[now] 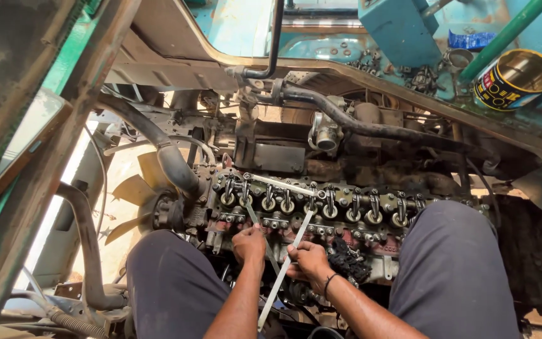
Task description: The person uses two wrenches to adjust bolts on the exposed valve train of a vehicle engine. They repeatedly tighten and loosen the bolts while seated in the engine bay.
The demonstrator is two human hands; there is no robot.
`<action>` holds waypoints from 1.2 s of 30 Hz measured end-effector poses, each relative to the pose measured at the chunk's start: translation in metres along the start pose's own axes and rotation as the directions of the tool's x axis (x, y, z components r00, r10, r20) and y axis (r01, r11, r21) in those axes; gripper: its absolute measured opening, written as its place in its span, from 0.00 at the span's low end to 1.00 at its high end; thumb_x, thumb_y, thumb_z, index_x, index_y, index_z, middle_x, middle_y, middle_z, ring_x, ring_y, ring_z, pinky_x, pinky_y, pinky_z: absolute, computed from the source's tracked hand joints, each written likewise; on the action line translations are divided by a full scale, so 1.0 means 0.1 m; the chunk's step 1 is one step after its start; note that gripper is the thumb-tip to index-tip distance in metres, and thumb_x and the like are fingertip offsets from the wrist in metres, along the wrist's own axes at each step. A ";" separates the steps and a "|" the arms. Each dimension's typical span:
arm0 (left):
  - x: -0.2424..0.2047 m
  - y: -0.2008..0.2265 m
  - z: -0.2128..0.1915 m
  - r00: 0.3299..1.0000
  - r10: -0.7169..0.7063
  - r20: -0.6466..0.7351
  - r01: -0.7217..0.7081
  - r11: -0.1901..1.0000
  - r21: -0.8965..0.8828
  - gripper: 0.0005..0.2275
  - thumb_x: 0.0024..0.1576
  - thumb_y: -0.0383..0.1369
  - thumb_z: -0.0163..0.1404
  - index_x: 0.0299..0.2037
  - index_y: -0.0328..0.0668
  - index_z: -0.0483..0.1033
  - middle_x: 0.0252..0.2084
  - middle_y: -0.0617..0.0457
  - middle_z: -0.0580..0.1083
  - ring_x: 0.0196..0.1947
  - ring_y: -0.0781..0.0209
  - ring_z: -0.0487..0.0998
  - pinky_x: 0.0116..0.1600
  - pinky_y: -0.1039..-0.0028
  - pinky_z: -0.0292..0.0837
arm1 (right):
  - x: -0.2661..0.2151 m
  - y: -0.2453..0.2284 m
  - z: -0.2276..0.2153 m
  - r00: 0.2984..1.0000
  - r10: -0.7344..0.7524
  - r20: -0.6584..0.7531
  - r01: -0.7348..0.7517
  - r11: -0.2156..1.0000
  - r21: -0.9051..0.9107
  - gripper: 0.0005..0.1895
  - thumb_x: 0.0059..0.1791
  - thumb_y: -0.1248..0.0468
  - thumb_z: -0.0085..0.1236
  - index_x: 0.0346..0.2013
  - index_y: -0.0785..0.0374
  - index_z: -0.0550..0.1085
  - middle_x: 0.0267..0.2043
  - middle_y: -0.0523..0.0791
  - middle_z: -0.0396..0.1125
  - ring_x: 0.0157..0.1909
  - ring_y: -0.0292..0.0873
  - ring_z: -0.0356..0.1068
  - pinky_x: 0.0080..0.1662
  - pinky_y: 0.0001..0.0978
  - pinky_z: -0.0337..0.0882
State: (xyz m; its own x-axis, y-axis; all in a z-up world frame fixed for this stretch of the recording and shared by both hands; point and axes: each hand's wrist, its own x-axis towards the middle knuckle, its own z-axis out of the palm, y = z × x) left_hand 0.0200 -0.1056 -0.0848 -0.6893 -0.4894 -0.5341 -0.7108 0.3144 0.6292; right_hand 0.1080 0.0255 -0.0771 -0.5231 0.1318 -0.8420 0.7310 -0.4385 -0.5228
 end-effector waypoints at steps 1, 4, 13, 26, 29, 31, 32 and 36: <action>-0.03 0.01 -0.02 1.000 0.005 0.005 -0.005 1.000 0.009 0.12 0.55 0.44 0.60 0.36 0.46 0.87 0.33 0.49 0.83 0.35 0.53 0.83 0.44 0.64 0.75 | 0.02 0.02 0.00 1.000 -0.012 0.007 0.012 1.000 0.008 0.08 0.54 0.60 0.57 0.38 0.62 0.74 0.32 0.46 0.76 0.23 0.38 0.73 0.27 0.31 0.78; -0.05 0.02 -0.05 1.000 0.012 0.019 -0.012 1.000 0.014 0.11 0.55 0.43 0.59 0.37 0.46 0.87 0.34 0.49 0.83 0.35 0.54 0.82 0.44 0.64 0.74 | 0.00 0.03 0.00 1.000 -0.012 0.010 0.012 1.000 0.013 0.08 0.54 0.60 0.57 0.37 0.63 0.74 0.32 0.46 0.76 0.23 0.37 0.73 0.28 0.31 0.78; -0.04 0.03 -0.02 1.000 0.005 0.024 -0.004 1.000 -0.013 0.12 0.55 0.43 0.59 0.36 0.44 0.87 0.33 0.49 0.83 0.34 0.54 0.83 0.43 0.64 0.74 | 0.11 0.02 -0.01 1.000 -0.021 0.000 0.021 1.000 0.000 0.08 0.53 0.61 0.58 0.37 0.62 0.75 0.32 0.44 0.75 0.24 0.36 0.71 0.30 0.31 0.78; -0.51 0.48 -0.35 0.892 0.451 0.006 -0.431 0.849 0.306 0.13 0.55 0.42 0.57 0.44 0.46 0.77 0.39 0.48 0.80 0.43 0.46 0.79 0.49 0.56 0.69 | 0.22 0.00 0.22 0.987 -0.128 -0.094 0.135 0.989 0.063 0.11 0.54 0.63 0.56 0.34 0.68 0.78 0.32 0.46 0.74 0.28 0.37 0.72 0.32 0.29 0.77; -0.74 0.67 -0.33 0.635 0.719 0.283 -0.748 0.480 0.459 0.11 0.60 0.41 0.54 0.41 0.43 0.78 0.38 0.47 0.78 0.43 0.46 0.76 0.48 0.54 0.66 | 0.52 0.25 0.12 0.969 -0.217 -0.120 0.220 0.975 0.012 0.12 0.53 0.74 0.45 0.36 0.70 0.78 0.32 0.48 0.71 0.30 0.40 0.69 0.33 0.34 0.75; -0.66 0.60 0.01 0.526 0.758 0.385 -0.824 0.343 0.451 0.09 0.60 0.39 0.54 0.39 0.42 0.78 0.39 0.47 0.78 0.44 0.46 0.76 0.49 0.55 0.66 | 0.81 0.37 0.08 0.977 -0.192 -0.092 0.212 0.920 0.330 0.16 0.54 0.69 0.39 0.37 0.68 0.78 0.35 0.47 0.74 0.34 0.40 0.73 0.37 0.32 0.76; -0.62 0.56 0.19 0.409 0.773 0.484 -0.882 0.199 0.428 0.08 0.60 0.36 0.53 0.37 0.41 0.79 0.39 0.47 0.78 0.46 0.46 0.75 0.50 0.55 0.66 | 0.95 0.43 0.06 0.983 -0.175 -0.056 0.172 0.770 0.614 0.21 0.55 0.64 0.33 0.38 0.65 0.78 0.37 0.46 0.77 0.38 0.40 0.76 0.42 0.30 0.76; -0.48 0.64 0.52 0.413 0.697 0.586 -0.893 0.184 0.411 0.07 0.57 0.36 0.56 0.35 0.41 0.82 0.39 0.45 0.80 0.50 0.44 0.75 0.53 0.55 0.66 | 0.63 0.22 0.11 0.973 -0.138 -0.185 0.198 0.912 0.360 0.20 0.56 0.62 0.35 0.38 0.63 0.78 0.36 0.44 0.75 0.37 0.41 0.73 0.38 0.35 0.72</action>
State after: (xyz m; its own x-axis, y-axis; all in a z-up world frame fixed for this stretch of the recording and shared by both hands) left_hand 0.0006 -0.0199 -0.0479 -0.8626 0.4931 -0.1127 0.4268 0.8291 0.3610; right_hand 0.0861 0.0148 -0.1402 -0.5292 0.3530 -0.7716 0.4054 -0.6936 -0.5954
